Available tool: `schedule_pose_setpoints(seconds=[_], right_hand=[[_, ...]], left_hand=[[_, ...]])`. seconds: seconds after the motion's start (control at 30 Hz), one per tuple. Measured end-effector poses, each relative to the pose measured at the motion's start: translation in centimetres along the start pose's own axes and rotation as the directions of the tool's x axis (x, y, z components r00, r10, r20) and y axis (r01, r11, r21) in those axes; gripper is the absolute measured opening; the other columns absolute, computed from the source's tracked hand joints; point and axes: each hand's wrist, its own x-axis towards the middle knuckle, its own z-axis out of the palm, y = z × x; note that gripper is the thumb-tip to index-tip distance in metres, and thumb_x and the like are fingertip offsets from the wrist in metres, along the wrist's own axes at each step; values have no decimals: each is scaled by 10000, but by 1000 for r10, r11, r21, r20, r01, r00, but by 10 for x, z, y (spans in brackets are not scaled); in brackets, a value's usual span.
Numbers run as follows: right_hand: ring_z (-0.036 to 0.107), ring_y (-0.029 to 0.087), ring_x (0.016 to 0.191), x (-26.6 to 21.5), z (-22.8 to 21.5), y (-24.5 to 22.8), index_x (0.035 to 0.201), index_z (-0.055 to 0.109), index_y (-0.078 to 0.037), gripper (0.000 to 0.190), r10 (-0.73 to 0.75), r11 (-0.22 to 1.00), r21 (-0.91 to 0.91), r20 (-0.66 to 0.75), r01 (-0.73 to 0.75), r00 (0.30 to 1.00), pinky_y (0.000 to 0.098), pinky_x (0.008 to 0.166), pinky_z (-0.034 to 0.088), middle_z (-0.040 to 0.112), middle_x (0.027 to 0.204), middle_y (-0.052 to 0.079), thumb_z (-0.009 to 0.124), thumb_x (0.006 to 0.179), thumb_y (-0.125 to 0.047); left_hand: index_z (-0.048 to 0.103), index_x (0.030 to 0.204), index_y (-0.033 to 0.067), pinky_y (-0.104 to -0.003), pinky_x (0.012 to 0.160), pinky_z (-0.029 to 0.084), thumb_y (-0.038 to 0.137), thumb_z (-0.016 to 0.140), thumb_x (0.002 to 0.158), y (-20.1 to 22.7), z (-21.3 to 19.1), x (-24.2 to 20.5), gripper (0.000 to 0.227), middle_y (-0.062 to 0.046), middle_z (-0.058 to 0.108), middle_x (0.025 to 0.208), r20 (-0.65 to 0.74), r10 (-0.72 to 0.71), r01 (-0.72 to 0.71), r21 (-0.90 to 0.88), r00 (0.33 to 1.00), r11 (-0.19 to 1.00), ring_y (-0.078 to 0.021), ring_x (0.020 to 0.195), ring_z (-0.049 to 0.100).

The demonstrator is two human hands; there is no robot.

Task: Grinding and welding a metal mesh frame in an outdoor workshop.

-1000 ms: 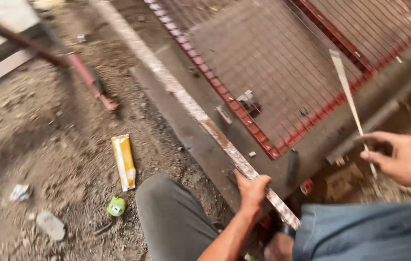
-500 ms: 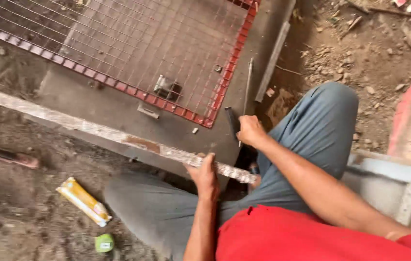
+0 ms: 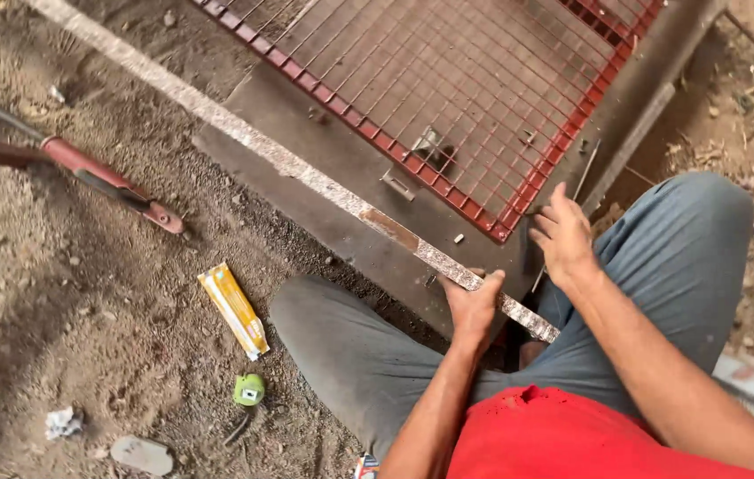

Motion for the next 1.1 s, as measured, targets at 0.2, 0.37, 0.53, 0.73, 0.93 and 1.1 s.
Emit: schedule_pose_setpoints(seconds=[0.2, 0.37, 0.53, 0.73, 0.93, 1.1], right_hand=[[562, 269, 1021, -31, -15, 23, 1305, 517, 67, 490, -151, 969, -211, -108, 126, 983, 383, 901, 463, 578, 1160, 193, 629, 1090, -358], [644, 242, 1041, -87, 64, -9, 1227, 658, 27, 323, -231, 743, -523, 386, 418, 893, 358, 916, 522, 699, 1147, 144, 646, 1022, -221], [667, 194, 1191, -58, 130, 3, 1335, 633, -45, 410, -275, 458, -636, 562, 621, 780, 366, 1010, 517, 698, 1291, 102, 636, 960, -211], [553, 190, 1310, -24, 149, 27, 1416, 545, -86, 416, -56, 731, -559, 521, 390, 852, 353, 1073, 463, 608, 1400, 85, 578, 1023, -218], [535, 165, 1248, -18, 153, 24, 1424, 558, -68, 402, -98, 848, -361, 613, 388, 784, 345, 1088, 433, 598, 1320, 45, 591, 1031, -146], [529, 167, 1291, -23, 161, 23, 1431, 541, -78, 433, -133, 819, -357, 643, 449, 754, 347, 1147, 400, 587, 1334, 50, 596, 1003, -114]], left_hand=[[424, 1167, 47, -304, 715, 521, 114, 855, 764, -12, -6, 10, 594, -47, 547, 969, 3, 61, -61, 92, 998, 994, -137, 825, 571], [382, 1272, 6, -341, 792, 519, 132, 815, 790, -4, -8, 11, 660, -101, 563, 1070, 41, 24, -28, 101, 999, 994, -194, 922, 580], [306, 1434, -30, -328, 989, 512, 150, 793, 838, -13, -14, 11, 790, -166, 580, 1331, 82, 145, -152, 83, 986, 985, -231, 1183, 608], [298, 1459, -4, -322, 939, 507, 60, 762, 773, 2, -18, 1, 831, -140, 561, 1287, 75, 53, -52, -17, 996, 999, -216, 1105, 590], [360, 1435, -32, -308, 942, 509, 11, 728, 773, 15, -17, -4, 758, -133, 595, 1206, 60, 45, -43, -46, 997, 998, -197, 1057, 595], [340, 1439, -36, -334, 1000, 485, 28, 753, 775, 3, -20, -1, 785, -139, 588, 1241, 51, 58, -56, -36, 997, 998, -207, 1113, 587]])
